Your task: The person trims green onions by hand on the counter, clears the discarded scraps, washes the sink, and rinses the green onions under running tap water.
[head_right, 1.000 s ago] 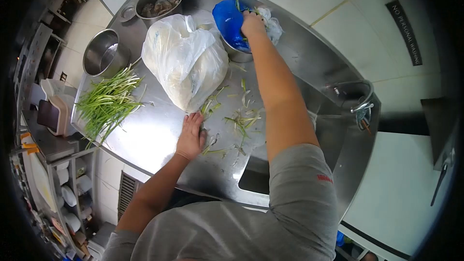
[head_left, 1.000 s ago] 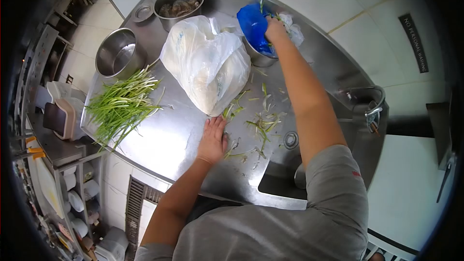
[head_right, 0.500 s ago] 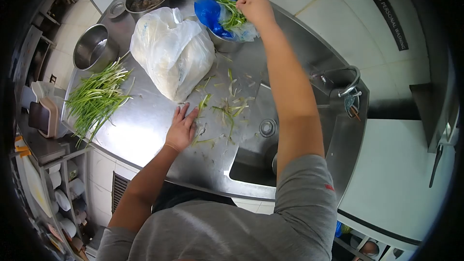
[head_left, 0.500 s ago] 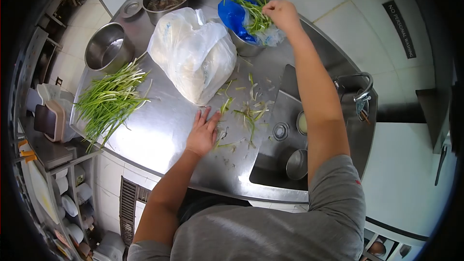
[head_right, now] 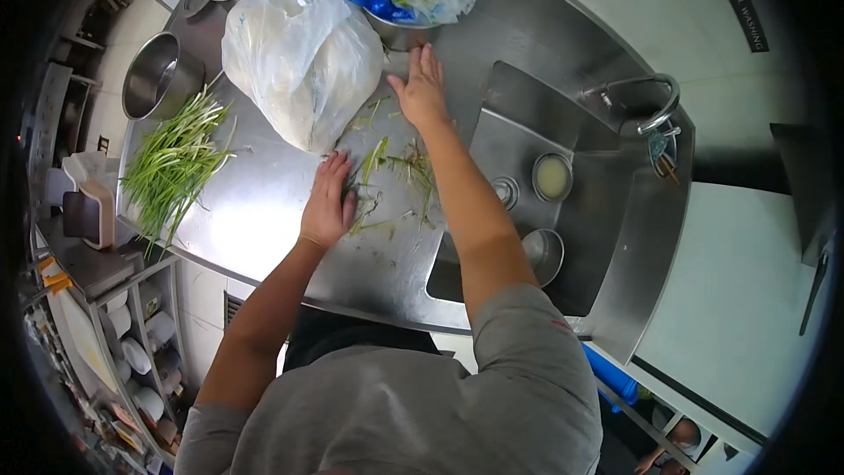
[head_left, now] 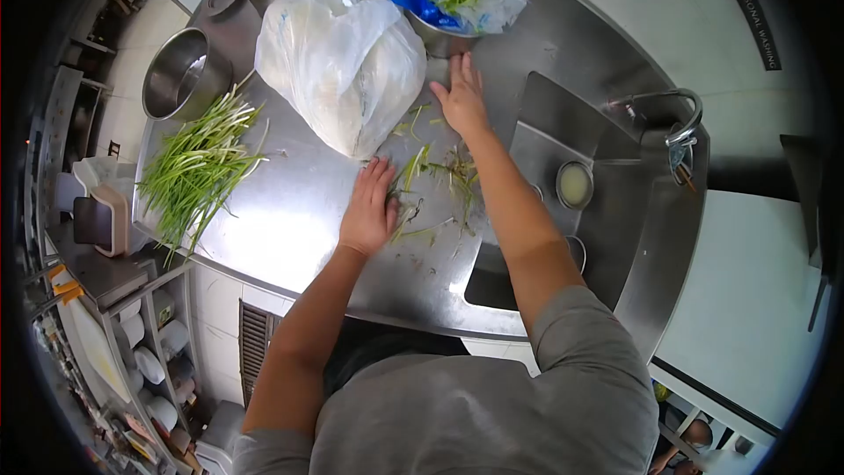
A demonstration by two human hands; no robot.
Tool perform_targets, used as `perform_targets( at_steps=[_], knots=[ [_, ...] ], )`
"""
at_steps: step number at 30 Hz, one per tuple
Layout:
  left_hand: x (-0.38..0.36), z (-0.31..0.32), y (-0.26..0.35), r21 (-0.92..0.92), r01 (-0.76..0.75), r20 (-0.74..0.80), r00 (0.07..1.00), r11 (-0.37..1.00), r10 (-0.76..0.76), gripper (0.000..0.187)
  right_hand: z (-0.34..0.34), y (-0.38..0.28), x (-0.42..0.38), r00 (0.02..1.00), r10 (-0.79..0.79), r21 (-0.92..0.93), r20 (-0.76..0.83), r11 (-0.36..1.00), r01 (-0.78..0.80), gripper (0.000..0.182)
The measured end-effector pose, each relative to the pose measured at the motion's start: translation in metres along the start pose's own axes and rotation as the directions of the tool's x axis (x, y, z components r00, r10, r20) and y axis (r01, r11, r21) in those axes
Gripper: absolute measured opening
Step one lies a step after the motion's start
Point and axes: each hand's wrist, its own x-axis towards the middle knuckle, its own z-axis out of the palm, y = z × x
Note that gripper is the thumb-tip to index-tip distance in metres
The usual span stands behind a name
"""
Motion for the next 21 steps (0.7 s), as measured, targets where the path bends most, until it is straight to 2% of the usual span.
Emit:
perform_targets(
  at_steps=[1,2,5,8,10,13,16,19,21],
  knots=[
    [0.000,0.001,0.001,0.001,-0.002,-0.002,1.000,1.000,0.002,0.053,-0.004,-0.007,-0.002,0.998,-0.057,-0.121,0.028,0.991,0.060,0.061],
    [0.000,0.001,0.001,-0.001,0.004,0.004,1.000,1.000,-0.004,0.053,-0.014,-0.012,-0.011,0.971,-0.172,-0.209,0.166,0.956,0.205,0.055],
    [0.000,0.001,0.000,0.000,0.012,0.017,1.000,1.000,-0.012,0.052,-0.021,-0.012,-0.065,0.883,-0.408,0.046,0.234,0.911,0.409,0.043],
    [0.002,0.002,0.002,0.024,0.004,0.019,1.000,1.000,-0.005,0.053,-0.052,-0.022,-0.043,0.850,-0.175,0.231,0.496,0.971,0.065,0.031],
    [0.001,0.001,0.002,0.039,-0.001,0.021,1.000,0.999,0.000,0.053,-0.053,-0.030,0.000,0.952,-0.187,0.267,0.243,0.956,0.119,0.027],
    [0.002,0.003,0.000,0.021,0.014,0.018,1.000,1.000,-0.014,0.053,0.003,-0.005,0.046,0.942,-0.301,0.033,0.150,0.953,0.300,0.027],
    [0.001,0.004,0.003,0.033,0.036,0.003,0.999,0.999,-0.036,0.053,0.002,-0.016,0.012,0.936,-0.350,0.047,0.032,0.936,0.348,0.027],
    [0.001,0.004,0.003,0.045,0.025,0.013,1.000,0.999,-0.026,0.053,-0.028,-0.017,-0.055,0.840,-0.491,0.244,0.229,0.865,0.439,0.030],
    [0.003,0.002,0.003,0.070,0.024,0.035,0.999,0.997,-0.026,0.054,-0.047,-0.008,-0.040,0.867,-0.339,0.262,0.366,0.931,0.253,0.031]
  ],
)
